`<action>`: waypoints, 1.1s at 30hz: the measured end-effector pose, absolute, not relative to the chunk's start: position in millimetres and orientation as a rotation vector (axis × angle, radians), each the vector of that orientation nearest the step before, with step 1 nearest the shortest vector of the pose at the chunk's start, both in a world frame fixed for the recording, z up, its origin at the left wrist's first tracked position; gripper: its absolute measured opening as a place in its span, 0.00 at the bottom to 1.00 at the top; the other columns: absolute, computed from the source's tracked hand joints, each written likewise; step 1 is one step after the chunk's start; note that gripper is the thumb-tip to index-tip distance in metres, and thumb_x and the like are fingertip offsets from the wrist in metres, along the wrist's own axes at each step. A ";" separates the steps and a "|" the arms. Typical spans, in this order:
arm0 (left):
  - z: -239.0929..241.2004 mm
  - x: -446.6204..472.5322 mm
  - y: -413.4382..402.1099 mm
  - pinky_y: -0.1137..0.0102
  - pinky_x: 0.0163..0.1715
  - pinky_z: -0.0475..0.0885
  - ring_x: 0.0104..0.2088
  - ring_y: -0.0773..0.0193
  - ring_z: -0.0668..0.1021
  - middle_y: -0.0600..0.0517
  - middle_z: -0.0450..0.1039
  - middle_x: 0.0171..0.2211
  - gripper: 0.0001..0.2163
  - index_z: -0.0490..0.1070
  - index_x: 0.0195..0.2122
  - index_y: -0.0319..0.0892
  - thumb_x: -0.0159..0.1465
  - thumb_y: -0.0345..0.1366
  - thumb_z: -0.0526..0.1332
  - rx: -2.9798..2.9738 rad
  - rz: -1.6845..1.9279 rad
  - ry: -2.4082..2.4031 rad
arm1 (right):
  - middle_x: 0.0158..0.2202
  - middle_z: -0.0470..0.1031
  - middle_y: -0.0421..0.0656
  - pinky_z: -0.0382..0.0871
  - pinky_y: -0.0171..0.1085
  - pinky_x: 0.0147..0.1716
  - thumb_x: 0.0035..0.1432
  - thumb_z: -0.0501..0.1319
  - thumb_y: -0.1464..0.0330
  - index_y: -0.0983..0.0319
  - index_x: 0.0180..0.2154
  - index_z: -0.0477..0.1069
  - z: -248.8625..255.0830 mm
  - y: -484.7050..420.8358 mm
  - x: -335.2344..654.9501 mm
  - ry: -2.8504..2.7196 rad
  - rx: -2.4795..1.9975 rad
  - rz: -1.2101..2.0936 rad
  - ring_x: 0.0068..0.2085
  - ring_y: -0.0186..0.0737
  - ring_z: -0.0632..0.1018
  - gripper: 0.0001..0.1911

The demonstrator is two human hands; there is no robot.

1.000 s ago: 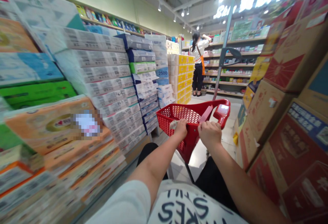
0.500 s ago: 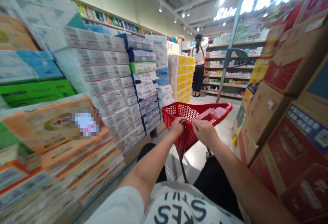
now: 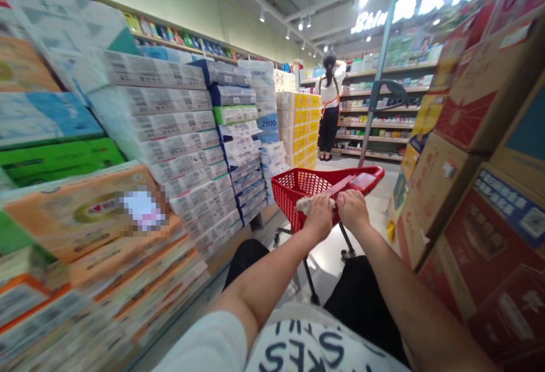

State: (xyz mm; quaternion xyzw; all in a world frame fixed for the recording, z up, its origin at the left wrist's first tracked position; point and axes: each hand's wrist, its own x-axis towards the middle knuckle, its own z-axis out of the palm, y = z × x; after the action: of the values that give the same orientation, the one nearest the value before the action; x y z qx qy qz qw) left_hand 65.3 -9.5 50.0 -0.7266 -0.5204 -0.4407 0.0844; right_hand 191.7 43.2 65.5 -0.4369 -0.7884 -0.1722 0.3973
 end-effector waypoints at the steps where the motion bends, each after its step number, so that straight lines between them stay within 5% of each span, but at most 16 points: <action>1: 48.0 63.5 -8.3 0.55 0.59 0.59 0.56 0.55 0.66 0.41 0.66 0.54 0.16 0.61 0.55 0.37 0.68 0.33 0.47 -2.148 -1.345 -1.546 | 0.33 0.75 0.45 0.53 0.41 0.49 0.65 0.47 0.69 0.62 0.30 0.71 65.8 42.2 188.2 -1.995 -1.115 -0.440 0.41 0.42 0.70 0.18; 9: 40.8 36.7 -9.1 0.59 0.50 0.66 0.44 0.60 0.71 0.47 0.71 0.40 0.14 0.67 0.39 0.42 0.70 0.35 0.42 -1.926 -1.589 -1.527 | 0.37 0.75 0.46 0.50 0.42 0.51 0.66 0.46 0.64 0.61 0.35 0.73 70.1 7.6 154.8 -2.005 -1.187 -0.421 0.45 0.44 0.69 0.18; 19: 48.0 18.2 -5.7 0.61 0.42 0.67 0.36 0.59 0.71 0.48 0.70 0.32 0.15 0.64 0.31 0.43 0.69 0.35 0.40 -1.856 -1.456 -1.586 | 0.38 0.74 0.45 0.49 0.43 0.52 0.67 0.45 0.61 0.59 0.38 0.72 74.8 -4.0 143.3 -2.107 -1.153 -0.423 0.45 0.45 0.68 0.19; 33: 45.0 -34.9 -29.6 0.62 0.46 0.67 0.40 0.61 0.72 0.48 0.70 0.36 0.12 0.64 0.34 0.43 0.69 0.34 0.43 -1.966 -1.486 -1.461 | 0.43 0.77 0.46 0.55 0.40 0.48 0.65 0.50 0.56 0.59 0.45 0.71 98.0 -15.0 150.0 -2.409 -0.749 -0.363 0.45 0.42 0.72 0.18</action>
State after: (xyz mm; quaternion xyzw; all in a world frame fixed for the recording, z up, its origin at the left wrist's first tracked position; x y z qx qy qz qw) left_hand -34.9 -29.6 45.0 -0.6797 -0.5050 -0.5137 0.1379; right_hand 150.0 -15.0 98.0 -0.2810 -0.9040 -0.1361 0.2920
